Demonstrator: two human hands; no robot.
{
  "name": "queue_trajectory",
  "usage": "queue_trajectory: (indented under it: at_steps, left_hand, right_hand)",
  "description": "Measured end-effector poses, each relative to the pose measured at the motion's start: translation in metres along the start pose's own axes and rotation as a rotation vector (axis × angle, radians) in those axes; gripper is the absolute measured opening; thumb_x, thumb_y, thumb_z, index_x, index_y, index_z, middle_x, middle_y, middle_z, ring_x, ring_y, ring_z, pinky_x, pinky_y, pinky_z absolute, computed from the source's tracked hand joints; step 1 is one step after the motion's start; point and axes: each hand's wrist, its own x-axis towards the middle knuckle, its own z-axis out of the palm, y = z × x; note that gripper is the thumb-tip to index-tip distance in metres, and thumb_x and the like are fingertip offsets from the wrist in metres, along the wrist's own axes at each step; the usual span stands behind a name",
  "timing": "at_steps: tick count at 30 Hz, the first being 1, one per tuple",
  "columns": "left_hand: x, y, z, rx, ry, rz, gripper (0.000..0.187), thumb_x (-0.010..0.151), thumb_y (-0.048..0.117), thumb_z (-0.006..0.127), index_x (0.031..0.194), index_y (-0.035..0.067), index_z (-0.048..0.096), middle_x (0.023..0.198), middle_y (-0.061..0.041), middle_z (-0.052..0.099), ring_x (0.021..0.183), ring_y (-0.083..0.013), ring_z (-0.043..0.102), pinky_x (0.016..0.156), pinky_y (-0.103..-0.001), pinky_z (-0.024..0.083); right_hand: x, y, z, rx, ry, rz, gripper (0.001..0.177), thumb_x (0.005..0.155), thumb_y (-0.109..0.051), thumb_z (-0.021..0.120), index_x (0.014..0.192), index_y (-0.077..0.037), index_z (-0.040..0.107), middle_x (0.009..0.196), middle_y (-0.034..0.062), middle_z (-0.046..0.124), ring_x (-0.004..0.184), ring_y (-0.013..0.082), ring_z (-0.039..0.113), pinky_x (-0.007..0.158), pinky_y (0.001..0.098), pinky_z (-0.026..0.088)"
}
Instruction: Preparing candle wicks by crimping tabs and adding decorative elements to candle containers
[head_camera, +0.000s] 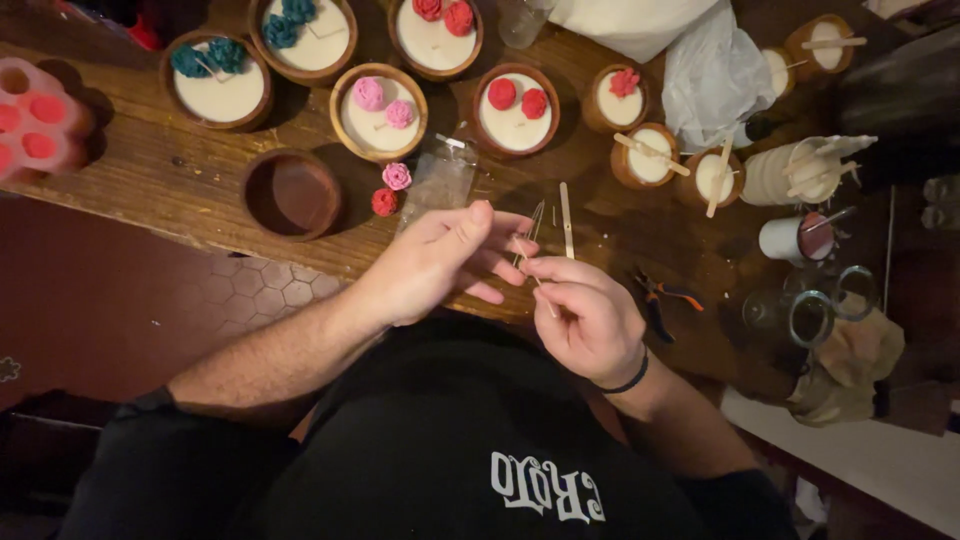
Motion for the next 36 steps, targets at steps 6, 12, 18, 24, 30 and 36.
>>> queue_trajectory:
  at_steps: [6, 12, 18, 24, 30, 36]
  left_hand:
    - [-0.001, -0.011, 0.002, 0.048, -0.062, 0.031, 0.072, 0.1, 0.057, 0.042, 0.134, -0.003, 0.062, 0.114, -0.024, 0.073, 0.097, -0.032, 0.075, 0.074, -0.049, 0.066]
    - [0.002, -0.028, -0.006, 0.125, -0.15, 0.183, 0.064, 0.081, 0.007, 0.084, 0.138, -0.004, 0.058, 0.118, -0.017, 0.074, 0.104, -0.0237, 0.072, 0.085, -0.042, 0.065]
    - [-0.006, -0.017, 0.0, 0.518, -0.172, 0.394, 0.044, 0.08, 0.022, 0.087, 0.12, 0.012, 0.075, 0.1, -0.004, 0.08, 0.094, -0.02, 0.075, 0.09, -0.037, 0.059]
    - [-0.011, -0.023, 0.009, 0.374, -0.256, 0.409, 0.016, 0.089, 0.001, 0.076, 0.104, 0.0, 0.078, 0.079, -0.013, 0.076, 0.064, -0.0172, 0.075, 0.063, -0.029, 0.065]
    - [-0.018, -0.019, 0.018, 0.353, -0.33, 0.518, 0.015, 0.098, 0.0, 0.064, 0.109, -0.006, 0.072, 0.089, -0.018, 0.077, 0.069, -0.0216, 0.077, 0.063, -0.032, 0.066]
    - [-0.026, -0.024, 0.022, 0.373, -0.309, 0.538, 0.018, 0.097, -0.006, 0.059, 0.109, -0.006, 0.073, 0.087, -0.015, 0.076, 0.069, -0.0204, 0.077, 0.063, -0.031, 0.065]
  right_hand:
    - [0.004, 0.002, -0.001, -0.081, 0.006, -0.034, 0.015, 0.084, 0.007, 0.078, 0.098, 0.003, 0.073, 0.102, 0.0196, 0.074, 0.082, 0.0327, 0.074, 0.065, 0.0382, 0.065]
    - [0.0, -0.001, -0.011, -0.224, -0.036, 0.218, 0.021, 0.085, 0.006, 0.077, 0.102, -0.005, 0.078, 0.1, 0.012, 0.067, 0.088, 0.0325, 0.069, 0.073, 0.0441, 0.062]
    - [-0.015, 0.011, -0.007, 0.686, 0.094, 1.259, 0.035, 0.101, -0.02, 0.06, 0.127, 0.003, 0.063, 0.096, 0.0157, 0.075, 0.077, 0.0207, 0.075, 0.065, 0.0295, 0.063]
    - [-0.029, 0.027, -0.005, 0.964, 0.197, 1.344, 0.027, 0.1, -0.022, 0.068, 0.111, 0.002, 0.069, 0.088, 0.0117, 0.071, 0.068, 0.0166, 0.071, 0.054, 0.0249, 0.059]
    - [-0.034, 0.029, -0.012, 0.931, 0.229, 1.368, 0.016, 0.097, -0.017, 0.073, 0.098, -0.002, 0.07, 0.074, 0.0114, 0.068, 0.061, 0.0139, 0.061, 0.048, 0.02, 0.046]
    - [-0.034, 0.02, -0.018, 0.911, 0.244, 1.385, 0.017, 0.094, -0.016, 0.075, 0.099, -0.001, 0.07, 0.074, 0.0119, 0.069, 0.058, 0.0141, 0.062, 0.048, 0.0213, 0.049]
